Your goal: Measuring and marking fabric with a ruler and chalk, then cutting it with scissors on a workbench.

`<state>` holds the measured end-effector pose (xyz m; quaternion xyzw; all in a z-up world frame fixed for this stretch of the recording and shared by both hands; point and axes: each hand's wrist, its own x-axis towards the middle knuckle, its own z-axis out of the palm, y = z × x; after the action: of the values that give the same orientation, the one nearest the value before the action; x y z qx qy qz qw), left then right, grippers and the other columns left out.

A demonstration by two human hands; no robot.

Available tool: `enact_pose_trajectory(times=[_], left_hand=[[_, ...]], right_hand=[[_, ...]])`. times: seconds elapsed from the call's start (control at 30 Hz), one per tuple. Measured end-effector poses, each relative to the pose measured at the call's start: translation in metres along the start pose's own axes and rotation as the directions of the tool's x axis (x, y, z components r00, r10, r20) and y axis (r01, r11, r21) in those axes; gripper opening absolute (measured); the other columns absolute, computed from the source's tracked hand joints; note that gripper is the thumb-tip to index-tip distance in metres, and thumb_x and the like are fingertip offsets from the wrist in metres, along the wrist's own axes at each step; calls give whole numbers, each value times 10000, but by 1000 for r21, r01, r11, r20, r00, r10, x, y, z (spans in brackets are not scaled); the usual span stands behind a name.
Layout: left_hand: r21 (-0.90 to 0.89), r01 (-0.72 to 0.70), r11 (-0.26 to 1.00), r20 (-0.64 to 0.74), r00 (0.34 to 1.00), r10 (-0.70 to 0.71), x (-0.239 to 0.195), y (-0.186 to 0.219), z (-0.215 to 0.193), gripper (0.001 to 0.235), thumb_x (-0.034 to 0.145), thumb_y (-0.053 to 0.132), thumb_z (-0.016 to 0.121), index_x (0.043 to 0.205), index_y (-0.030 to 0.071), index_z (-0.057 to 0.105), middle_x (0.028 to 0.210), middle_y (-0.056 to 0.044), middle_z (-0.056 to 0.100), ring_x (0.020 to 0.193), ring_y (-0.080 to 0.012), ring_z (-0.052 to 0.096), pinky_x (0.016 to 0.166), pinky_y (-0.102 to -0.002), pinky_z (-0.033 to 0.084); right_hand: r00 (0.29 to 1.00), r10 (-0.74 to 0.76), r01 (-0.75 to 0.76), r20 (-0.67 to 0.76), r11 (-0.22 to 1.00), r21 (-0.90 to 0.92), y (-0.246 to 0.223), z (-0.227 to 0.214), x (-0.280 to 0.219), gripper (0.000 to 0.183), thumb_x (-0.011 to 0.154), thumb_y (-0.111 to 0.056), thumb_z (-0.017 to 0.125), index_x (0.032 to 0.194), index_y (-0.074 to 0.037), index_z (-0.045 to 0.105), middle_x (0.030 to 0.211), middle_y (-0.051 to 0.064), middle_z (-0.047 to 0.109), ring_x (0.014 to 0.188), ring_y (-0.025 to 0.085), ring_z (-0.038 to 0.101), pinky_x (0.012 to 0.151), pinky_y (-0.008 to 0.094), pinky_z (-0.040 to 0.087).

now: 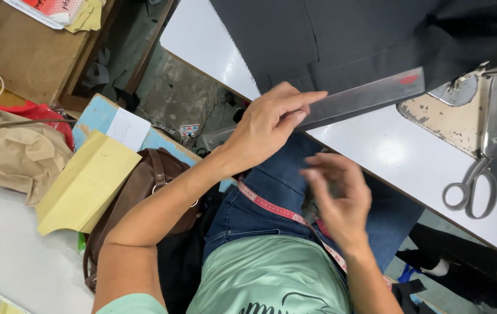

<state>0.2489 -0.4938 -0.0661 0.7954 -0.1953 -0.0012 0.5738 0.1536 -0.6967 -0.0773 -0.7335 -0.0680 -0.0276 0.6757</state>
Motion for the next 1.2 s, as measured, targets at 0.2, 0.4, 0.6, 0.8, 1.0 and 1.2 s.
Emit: enact_pose_trajectory(times=[0.2, 0.4, 0.6, 0.8, 1.0, 1.2], left_hand=[[240, 40, 970, 18, 999, -45, 0, -2, 1, 369, 1059, 3, 598, 1389, 94, 734, 1090, -52, 664, 894, -229, 680, 802, -371, 580], [303, 27, 953, -18, 1000, -23, -4, -8, 12, 353, 1068, -13, 618, 1388, 92, 726, 1082, -27, 633, 911, -199, 625, 787, -353, 554], [376, 3, 927, -51, 999, 18, -10, -9, 16, 363, 1061, -54, 636, 1384, 85, 728, 1097, -30, 629, 914, -227, 567, 787, -362, 536], [430, -5, 903, -63, 997, 35, -14, -6, 16, 384, 1052, -102, 662, 1393, 65, 719, 1109, -43, 617, 926, -239, 577, 722, -365, 547], [454, -6, 891, -61, 997, 37, -16, -4, 16, 421, 1040, -129, 679, 1402, 81, 720, 1130, -51, 619, 925, -244, 574, 655, -368, 531], [434, -15, 901, -37, 999, 34, -4, 15, 10, 384, 1041, -136, 631, 1365, 40, 739, 1103, -56, 615, 919, -254, 580, 629, -376, 537]], right_hand=[[955, -293, 245, -37, 856, -455, 21, -88, 30, 122, 1136, 211, 669, 1222, 125, 665, 1152, 257, 708, 927, 321, 756, 825, 378, 620], [970, -178, 119, -166, 942, -315, 32, -104, 38, 26, 1257, 112, 647, 1241, 117, 627, 1181, 259, 691, 943, 289, 725, 853, 322, 634], [953, -281, 213, -111, 887, -409, 29, -100, 36, 42, 1234, 174, 646, 1196, 162, 633, 1189, 323, 667, 917, 348, 716, 893, 387, 633], [962, -236, 180, -134, 924, -337, 37, -107, 32, 51, 1227, 160, 655, 1197, 151, 615, 1180, 305, 655, 973, 359, 720, 902, 392, 662], [967, -202, 148, -154, 942, -302, 36, -106, 33, 43, 1209, 155, 662, 1186, 140, 629, 1156, 282, 651, 976, 339, 708, 894, 382, 664], [973, -115, 51, -201, 953, -299, 22, -109, 38, 50, 1129, 127, 663, 1156, 94, 689, 1128, 241, 689, 882, 262, 721, 834, 289, 622]])
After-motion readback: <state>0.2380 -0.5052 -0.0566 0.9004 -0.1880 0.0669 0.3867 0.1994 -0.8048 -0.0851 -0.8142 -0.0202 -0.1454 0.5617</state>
